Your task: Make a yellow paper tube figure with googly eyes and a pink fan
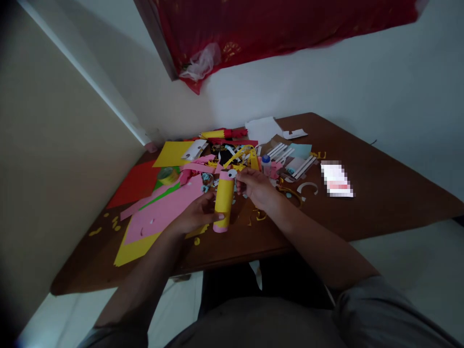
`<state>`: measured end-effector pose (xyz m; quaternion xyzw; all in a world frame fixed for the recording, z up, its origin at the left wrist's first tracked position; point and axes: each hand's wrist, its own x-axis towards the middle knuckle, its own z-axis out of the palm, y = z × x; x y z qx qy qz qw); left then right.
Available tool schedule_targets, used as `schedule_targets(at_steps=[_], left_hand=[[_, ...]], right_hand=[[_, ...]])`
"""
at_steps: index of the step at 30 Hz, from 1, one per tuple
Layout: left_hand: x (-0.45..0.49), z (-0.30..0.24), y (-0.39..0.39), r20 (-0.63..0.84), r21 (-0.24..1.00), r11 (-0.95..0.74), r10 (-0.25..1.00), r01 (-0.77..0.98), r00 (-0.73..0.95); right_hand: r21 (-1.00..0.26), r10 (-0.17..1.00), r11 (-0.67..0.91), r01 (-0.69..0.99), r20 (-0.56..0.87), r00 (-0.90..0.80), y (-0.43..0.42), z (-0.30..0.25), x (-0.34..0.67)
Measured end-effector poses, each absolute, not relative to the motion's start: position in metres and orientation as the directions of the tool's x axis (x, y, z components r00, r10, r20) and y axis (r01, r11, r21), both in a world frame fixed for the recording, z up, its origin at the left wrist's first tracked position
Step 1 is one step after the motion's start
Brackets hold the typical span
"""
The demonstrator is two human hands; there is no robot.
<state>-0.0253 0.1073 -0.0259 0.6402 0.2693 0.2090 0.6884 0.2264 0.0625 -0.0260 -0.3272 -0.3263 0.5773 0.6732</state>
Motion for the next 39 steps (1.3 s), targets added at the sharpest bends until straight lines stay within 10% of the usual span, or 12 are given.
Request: schedule_targets(at_steps=[19,27,35,39], left_hand=[[-0.026,-0.025,0.108,-0.105,0.994,0.075,0.636,0.074,0.764],[-0.031,-0.014,0.124,0.015,1.000,-0.016,0.858,-0.002,0.513],[-0.036,-0.015,0.144,-0.016,0.966,0.088,0.958,-0.242,0.288],[-0.032,-0.013,0.141,-0.072,0.933,0.179,0.943,-0.312,0.326]], right_hand=[[-0.896,0.986,0.135,-0.422,0.079,0.149,0.062,-0.021,0.226],[-0.995,0.998,-0.009,0.103,-0.002,0.064,0.064,-0.032,0.233],[-0.806,0.985,-0.097,0.583,0.004,0.170,0.012,0.005,0.297],[-0.450,0.937,-0.313,0.836,0.000,0.350,-0.024,0.006,0.347]])
